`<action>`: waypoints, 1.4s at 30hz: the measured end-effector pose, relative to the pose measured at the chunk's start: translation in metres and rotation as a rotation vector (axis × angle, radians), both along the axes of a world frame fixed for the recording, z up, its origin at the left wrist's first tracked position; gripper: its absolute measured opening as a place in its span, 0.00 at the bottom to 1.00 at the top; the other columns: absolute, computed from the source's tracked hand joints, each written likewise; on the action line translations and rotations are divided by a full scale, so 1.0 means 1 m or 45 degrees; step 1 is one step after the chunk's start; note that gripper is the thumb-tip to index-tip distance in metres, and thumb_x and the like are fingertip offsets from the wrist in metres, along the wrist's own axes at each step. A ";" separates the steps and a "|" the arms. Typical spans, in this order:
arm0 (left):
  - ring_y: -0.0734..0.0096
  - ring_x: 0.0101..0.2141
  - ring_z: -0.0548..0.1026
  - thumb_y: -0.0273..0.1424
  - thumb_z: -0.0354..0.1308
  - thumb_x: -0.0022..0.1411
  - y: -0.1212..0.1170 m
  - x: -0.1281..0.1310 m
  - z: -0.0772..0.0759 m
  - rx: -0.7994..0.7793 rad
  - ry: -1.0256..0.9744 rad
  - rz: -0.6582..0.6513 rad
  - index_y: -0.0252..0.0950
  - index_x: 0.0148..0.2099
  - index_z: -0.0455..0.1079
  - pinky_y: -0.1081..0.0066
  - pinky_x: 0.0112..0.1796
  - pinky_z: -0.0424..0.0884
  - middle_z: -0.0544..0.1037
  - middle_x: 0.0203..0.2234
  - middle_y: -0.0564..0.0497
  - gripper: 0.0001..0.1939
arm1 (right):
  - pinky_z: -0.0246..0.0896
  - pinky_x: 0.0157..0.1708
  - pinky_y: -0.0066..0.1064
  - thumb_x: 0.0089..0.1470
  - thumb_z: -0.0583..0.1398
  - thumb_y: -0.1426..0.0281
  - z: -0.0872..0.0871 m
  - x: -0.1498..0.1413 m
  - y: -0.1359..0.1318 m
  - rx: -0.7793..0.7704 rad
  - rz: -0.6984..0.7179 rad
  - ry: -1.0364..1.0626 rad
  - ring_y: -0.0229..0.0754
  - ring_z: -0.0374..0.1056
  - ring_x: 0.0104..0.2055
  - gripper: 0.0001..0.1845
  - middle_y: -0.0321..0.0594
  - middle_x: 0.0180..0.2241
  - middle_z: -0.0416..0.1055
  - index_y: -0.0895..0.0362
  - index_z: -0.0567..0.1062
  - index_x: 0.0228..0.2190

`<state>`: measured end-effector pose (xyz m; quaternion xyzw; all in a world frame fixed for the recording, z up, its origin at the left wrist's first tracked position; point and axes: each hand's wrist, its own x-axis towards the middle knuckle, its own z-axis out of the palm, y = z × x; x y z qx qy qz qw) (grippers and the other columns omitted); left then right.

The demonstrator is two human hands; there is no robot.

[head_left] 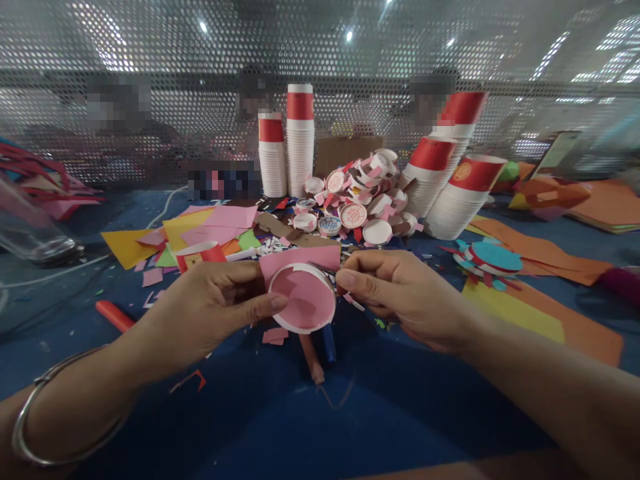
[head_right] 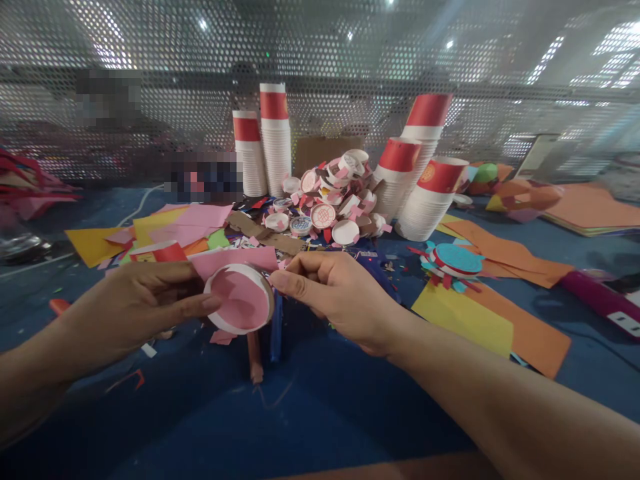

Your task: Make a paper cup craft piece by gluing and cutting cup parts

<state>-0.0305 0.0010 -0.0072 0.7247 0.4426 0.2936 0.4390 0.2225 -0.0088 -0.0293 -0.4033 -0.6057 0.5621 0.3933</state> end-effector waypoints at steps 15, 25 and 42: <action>0.80 0.24 0.68 0.40 0.69 0.61 0.001 -0.002 0.003 0.188 0.107 0.067 0.36 0.32 0.75 0.82 0.26 0.68 0.71 0.23 0.57 0.13 | 0.34 0.17 0.26 0.58 0.67 0.50 0.001 0.000 -0.001 0.012 -0.002 -0.031 0.28 0.43 0.19 0.23 0.25 0.19 0.55 0.59 0.74 0.31; 0.80 0.30 0.78 0.34 0.72 0.58 0.001 -0.002 -0.001 0.143 -0.154 0.158 0.41 0.39 0.80 0.86 0.30 0.72 0.83 0.31 0.57 0.07 | 0.34 0.17 0.25 0.58 0.67 0.51 0.000 0.000 0.001 -0.028 -0.007 0.017 0.27 0.43 0.19 0.22 0.25 0.19 0.54 0.58 0.73 0.31; 0.80 0.27 0.77 0.34 0.73 0.57 -0.003 0.000 -0.001 0.300 -0.092 0.152 0.42 0.38 0.82 0.86 0.26 0.70 0.83 0.28 0.58 0.06 | 0.34 0.17 0.25 0.59 0.67 0.52 -0.001 0.000 0.000 -0.028 -0.001 0.022 0.27 0.44 0.19 0.22 0.25 0.20 0.54 0.59 0.75 0.33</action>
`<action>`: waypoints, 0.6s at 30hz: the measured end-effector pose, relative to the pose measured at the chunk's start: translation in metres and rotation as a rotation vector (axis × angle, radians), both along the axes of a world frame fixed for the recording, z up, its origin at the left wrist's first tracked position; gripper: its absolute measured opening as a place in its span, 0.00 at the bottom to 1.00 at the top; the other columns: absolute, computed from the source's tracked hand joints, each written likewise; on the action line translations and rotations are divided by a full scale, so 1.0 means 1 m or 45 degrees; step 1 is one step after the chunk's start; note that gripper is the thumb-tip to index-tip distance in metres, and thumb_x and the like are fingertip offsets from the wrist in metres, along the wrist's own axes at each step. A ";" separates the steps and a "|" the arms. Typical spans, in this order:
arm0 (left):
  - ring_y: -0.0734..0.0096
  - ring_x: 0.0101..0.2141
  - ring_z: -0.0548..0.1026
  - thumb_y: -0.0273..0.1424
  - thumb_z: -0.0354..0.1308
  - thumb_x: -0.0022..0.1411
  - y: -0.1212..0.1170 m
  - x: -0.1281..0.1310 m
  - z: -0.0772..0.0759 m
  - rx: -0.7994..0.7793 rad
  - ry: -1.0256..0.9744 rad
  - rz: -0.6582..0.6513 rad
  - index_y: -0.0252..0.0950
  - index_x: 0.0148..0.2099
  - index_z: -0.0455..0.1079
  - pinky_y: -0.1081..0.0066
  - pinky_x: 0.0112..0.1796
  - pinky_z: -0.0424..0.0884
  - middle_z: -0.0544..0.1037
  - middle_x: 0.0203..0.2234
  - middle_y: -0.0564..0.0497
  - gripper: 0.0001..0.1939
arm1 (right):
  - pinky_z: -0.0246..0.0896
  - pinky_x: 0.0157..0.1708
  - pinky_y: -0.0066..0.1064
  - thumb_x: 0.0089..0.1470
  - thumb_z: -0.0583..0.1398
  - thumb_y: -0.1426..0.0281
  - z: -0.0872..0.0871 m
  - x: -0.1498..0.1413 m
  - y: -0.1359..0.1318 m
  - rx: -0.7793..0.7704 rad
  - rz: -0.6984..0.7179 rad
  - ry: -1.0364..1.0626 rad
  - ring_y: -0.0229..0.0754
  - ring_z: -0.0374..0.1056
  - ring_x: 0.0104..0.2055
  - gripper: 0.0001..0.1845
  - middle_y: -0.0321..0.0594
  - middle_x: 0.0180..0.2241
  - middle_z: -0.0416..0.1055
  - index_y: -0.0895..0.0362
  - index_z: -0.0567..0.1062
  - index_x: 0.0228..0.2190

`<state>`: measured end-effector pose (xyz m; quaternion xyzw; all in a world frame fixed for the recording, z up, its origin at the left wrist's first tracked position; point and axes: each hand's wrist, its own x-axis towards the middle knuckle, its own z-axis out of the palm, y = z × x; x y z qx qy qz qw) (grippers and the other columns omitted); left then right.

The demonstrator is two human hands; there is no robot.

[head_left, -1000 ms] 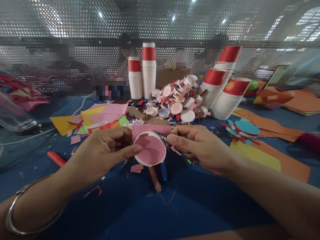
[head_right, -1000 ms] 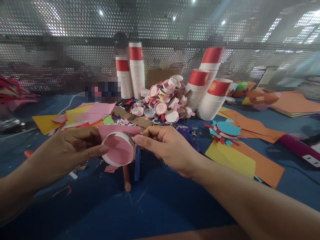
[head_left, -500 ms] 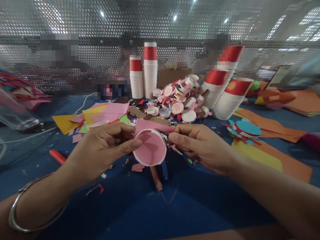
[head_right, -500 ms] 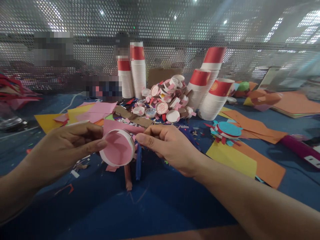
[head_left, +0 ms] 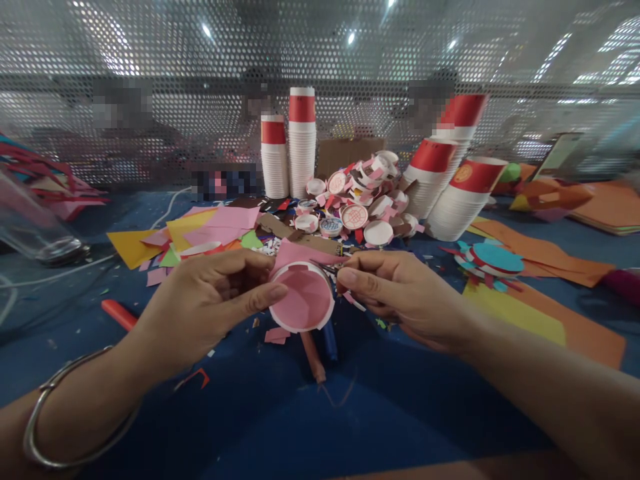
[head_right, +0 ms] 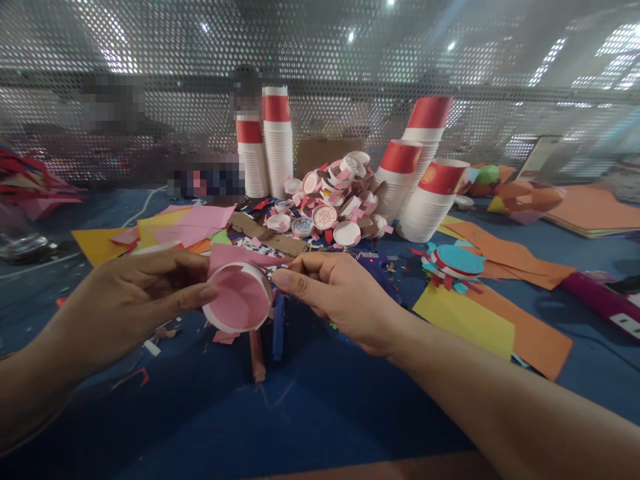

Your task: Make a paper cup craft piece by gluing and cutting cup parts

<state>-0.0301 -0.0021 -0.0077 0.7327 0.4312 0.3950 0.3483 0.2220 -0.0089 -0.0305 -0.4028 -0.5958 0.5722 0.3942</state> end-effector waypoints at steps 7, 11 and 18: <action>0.83 0.25 0.75 0.34 0.72 0.58 -0.003 0.001 0.000 0.074 0.052 -0.010 0.42 0.38 0.81 0.88 0.24 0.67 0.82 0.27 0.59 0.05 | 0.34 0.18 0.25 0.58 0.68 0.53 0.000 -0.003 0.000 -0.032 0.018 0.024 0.27 0.43 0.20 0.22 0.25 0.20 0.54 0.60 0.75 0.33; 0.79 0.27 0.78 0.34 0.73 0.57 -0.001 0.002 0.000 0.014 0.007 0.001 0.40 0.37 0.81 0.86 0.27 0.71 0.83 0.28 0.57 0.07 | 0.34 0.18 0.26 0.58 0.68 0.52 0.000 -0.003 0.000 -0.030 0.018 0.019 0.27 0.43 0.20 0.22 0.24 0.20 0.53 0.59 0.74 0.33; 0.77 0.29 0.80 0.31 0.72 0.58 -0.001 0.002 0.000 -0.043 -0.052 -0.022 0.40 0.36 0.80 0.85 0.30 0.75 0.84 0.29 0.56 0.05 | 0.35 0.17 0.25 0.59 0.68 0.54 0.001 -0.002 -0.001 -0.010 0.031 0.027 0.27 0.43 0.20 0.21 0.25 0.20 0.55 0.60 0.76 0.35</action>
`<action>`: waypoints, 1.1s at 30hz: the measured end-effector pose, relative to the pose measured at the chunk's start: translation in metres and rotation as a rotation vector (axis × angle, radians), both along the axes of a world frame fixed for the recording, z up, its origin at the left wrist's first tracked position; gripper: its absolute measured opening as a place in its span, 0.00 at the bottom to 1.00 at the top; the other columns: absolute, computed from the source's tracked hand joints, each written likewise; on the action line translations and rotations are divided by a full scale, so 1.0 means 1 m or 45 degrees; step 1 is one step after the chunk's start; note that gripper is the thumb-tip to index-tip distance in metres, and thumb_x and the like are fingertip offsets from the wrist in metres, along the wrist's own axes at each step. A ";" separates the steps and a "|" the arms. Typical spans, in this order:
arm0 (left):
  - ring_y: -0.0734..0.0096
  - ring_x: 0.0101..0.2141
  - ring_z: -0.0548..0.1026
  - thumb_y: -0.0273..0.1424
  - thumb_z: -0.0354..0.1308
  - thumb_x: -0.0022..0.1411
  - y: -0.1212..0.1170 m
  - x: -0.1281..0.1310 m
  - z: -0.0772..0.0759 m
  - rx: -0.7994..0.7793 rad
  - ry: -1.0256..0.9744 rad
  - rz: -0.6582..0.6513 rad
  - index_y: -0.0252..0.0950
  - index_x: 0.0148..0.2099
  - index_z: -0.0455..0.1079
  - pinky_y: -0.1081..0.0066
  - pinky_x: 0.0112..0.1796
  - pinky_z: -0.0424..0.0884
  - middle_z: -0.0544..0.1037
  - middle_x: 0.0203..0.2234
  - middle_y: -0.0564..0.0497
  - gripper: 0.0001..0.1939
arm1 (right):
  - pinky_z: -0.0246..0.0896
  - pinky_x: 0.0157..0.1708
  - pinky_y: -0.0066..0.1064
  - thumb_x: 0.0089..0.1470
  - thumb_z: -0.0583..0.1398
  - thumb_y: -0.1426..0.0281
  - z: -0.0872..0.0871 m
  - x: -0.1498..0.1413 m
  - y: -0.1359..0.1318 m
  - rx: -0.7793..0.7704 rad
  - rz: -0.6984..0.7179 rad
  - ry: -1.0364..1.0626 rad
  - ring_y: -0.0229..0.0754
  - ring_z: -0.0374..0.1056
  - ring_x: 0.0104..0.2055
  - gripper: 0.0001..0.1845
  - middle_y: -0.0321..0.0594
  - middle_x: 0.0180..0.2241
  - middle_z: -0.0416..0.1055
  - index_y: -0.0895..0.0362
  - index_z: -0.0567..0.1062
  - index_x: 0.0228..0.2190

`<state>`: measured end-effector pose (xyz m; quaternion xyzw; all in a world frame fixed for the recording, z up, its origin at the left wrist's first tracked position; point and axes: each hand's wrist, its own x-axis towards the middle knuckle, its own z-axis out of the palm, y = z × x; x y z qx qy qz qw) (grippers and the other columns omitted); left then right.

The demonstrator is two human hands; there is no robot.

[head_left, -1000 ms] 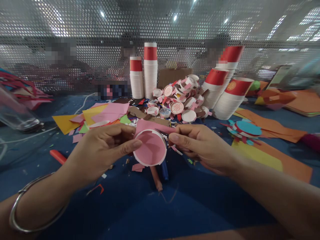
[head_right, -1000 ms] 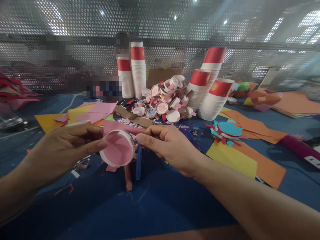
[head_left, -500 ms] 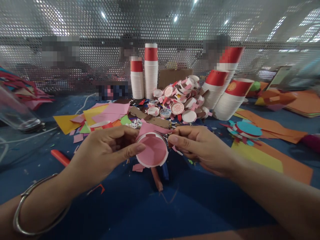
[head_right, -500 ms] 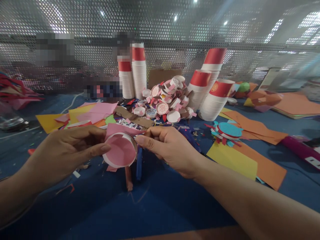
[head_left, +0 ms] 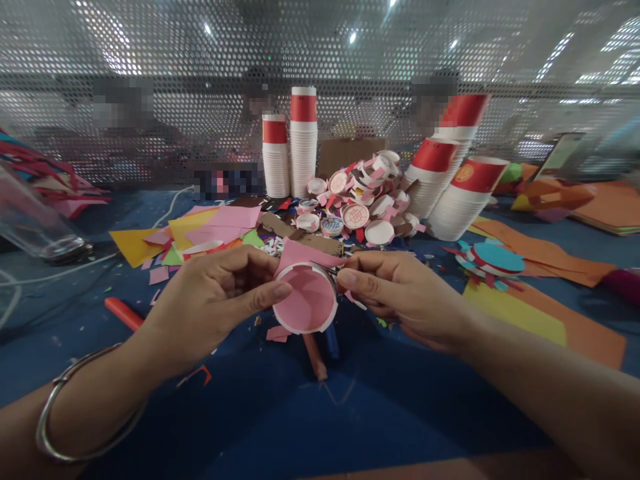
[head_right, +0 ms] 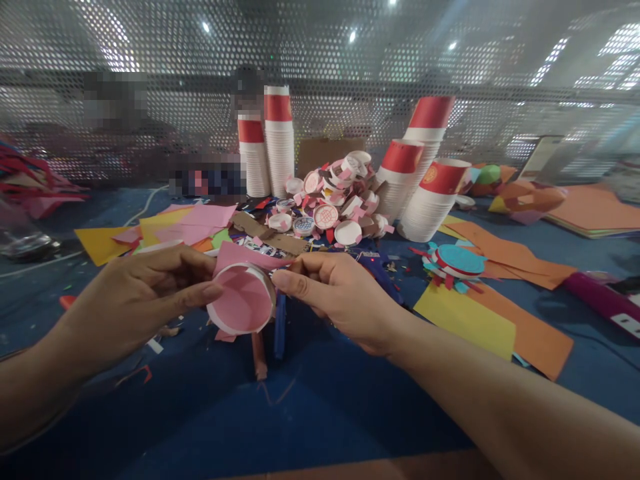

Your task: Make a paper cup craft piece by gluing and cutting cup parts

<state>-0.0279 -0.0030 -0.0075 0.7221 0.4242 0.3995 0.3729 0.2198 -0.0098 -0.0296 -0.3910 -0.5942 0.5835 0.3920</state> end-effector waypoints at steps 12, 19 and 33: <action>0.73 0.33 0.81 0.36 0.73 0.58 0.003 0.001 0.000 -0.073 -0.022 0.016 0.40 0.40 0.83 0.81 0.33 0.77 0.86 0.32 0.53 0.08 | 0.35 0.19 0.26 0.58 0.67 0.53 0.000 -0.001 -0.001 0.013 -0.023 -0.018 0.28 0.44 0.21 0.21 0.26 0.21 0.55 0.59 0.73 0.31; 0.75 0.33 0.81 0.37 0.71 0.60 0.002 -0.001 -0.002 -0.095 -0.021 -0.033 0.41 0.40 0.84 0.82 0.34 0.76 0.86 0.33 0.54 0.07 | 0.35 0.18 0.26 0.55 0.69 0.51 0.001 0.000 -0.001 0.029 0.000 -0.046 0.28 0.44 0.20 0.23 0.26 0.21 0.56 0.58 0.73 0.30; 0.74 0.30 0.81 0.35 0.73 0.57 0.000 0.002 0.002 -0.103 -0.033 0.030 0.39 0.36 0.82 0.80 0.31 0.77 0.85 0.29 0.53 0.06 | 0.37 0.18 0.26 0.54 0.69 0.50 0.001 0.000 -0.001 0.059 -0.013 -0.086 0.28 0.44 0.20 0.24 0.25 0.20 0.55 0.58 0.72 0.28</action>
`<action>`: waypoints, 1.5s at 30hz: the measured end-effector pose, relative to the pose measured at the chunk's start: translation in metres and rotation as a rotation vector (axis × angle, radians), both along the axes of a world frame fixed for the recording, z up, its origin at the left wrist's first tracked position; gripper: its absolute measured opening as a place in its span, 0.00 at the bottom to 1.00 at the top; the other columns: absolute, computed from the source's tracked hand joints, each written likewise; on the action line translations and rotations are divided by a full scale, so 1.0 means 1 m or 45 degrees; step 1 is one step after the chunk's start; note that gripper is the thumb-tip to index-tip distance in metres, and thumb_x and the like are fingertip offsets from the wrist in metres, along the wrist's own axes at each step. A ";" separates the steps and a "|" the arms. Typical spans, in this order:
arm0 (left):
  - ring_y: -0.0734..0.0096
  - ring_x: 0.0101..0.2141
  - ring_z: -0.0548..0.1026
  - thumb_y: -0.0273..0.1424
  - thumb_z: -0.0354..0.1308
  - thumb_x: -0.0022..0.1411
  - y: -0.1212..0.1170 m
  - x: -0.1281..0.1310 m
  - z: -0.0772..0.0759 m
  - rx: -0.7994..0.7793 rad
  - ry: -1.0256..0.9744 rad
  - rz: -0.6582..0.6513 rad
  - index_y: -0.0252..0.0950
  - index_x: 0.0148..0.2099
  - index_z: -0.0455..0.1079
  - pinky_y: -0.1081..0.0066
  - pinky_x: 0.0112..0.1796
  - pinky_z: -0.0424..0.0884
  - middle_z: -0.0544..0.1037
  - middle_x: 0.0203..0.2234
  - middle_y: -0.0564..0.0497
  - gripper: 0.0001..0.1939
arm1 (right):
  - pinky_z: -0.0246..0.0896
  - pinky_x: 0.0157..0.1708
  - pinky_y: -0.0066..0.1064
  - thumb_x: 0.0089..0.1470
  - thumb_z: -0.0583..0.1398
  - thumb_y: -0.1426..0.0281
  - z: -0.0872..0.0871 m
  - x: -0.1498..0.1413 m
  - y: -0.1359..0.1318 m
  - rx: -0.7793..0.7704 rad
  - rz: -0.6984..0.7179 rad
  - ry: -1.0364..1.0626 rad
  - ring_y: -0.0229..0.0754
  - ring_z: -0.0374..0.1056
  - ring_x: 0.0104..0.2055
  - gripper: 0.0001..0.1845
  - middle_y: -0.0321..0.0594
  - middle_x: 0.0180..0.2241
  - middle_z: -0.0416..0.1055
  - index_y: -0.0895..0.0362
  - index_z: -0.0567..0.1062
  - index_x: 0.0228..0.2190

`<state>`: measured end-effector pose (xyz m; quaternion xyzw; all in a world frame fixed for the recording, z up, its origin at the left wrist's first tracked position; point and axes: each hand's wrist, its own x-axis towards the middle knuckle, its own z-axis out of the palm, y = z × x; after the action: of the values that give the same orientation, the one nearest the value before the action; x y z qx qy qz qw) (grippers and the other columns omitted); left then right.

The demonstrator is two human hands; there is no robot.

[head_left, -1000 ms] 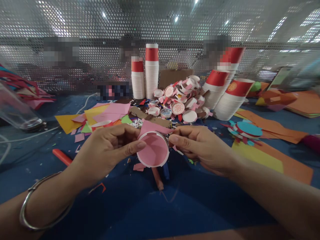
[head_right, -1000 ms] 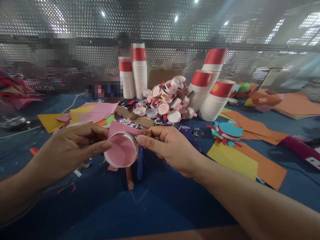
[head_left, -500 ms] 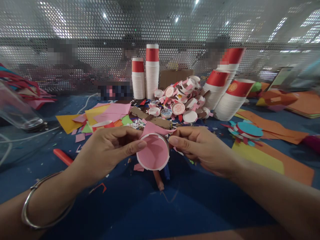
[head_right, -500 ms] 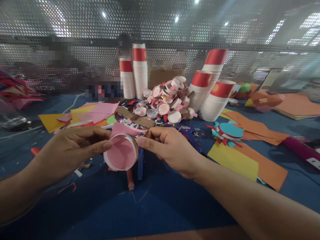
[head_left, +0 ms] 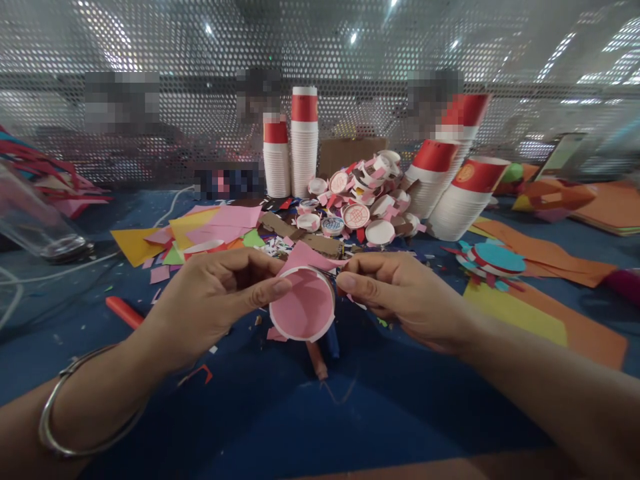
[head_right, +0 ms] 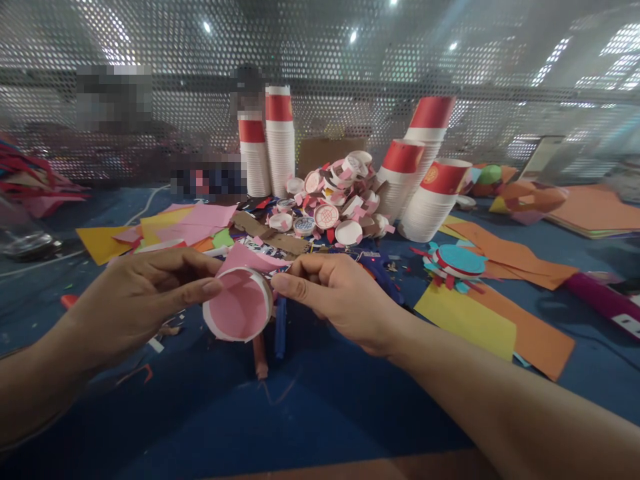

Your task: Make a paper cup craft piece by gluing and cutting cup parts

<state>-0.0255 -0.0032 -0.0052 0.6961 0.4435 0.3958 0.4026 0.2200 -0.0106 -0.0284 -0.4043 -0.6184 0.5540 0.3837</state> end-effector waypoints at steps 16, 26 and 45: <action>0.67 0.38 0.83 0.37 0.70 0.62 0.006 -0.013 -0.004 -0.345 0.023 -0.289 0.41 0.46 0.80 0.76 0.37 0.79 0.85 0.39 0.49 0.11 | 0.37 0.18 0.26 0.55 0.69 0.50 -0.001 0.000 0.000 -0.001 -0.015 0.037 0.28 0.44 0.20 0.25 0.25 0.20 0.55 0.58 0.71 0.27; 0.77 0.21 0.63 0.46 0.63 0.65 0.011 -0.019 -0.001 0.007 0.354 -0.149 0.39 0.32 0.81 0.78 0.21 0.59 0.73 0.21 0.55 0.17 | 0.35 0.18 0.27 0.54 0.68 0.47 0.002 0.000 0.001 0.031 -0.014 0.025 0.29 0.43 0.20 0.27 0.26 0.19 0.55 0.58 0.71 0.26; 0.77 0.23 0.64 0.43 0.63 0.65 0.010 -0.015 0.000 0.026 0.356 -0.222 0.39 0.32 0.81 0.76 0.24 0.60 0.73 0.21 0.55 0.15 | 0.39 0.17 0.26 0.54 0.70 0.52 0.002 0.000 0.000 0.032 0.003 0.020 0.28 0.45 0.19 0.24 0.24 0.18 0.54 0.58 0.72 0.26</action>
<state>-0.0401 0.0067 -0.0055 0.7843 0.4291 0.2632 0.3626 0.2199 -0.0109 -0.0267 -0.3944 -0.6227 0.5497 0.3930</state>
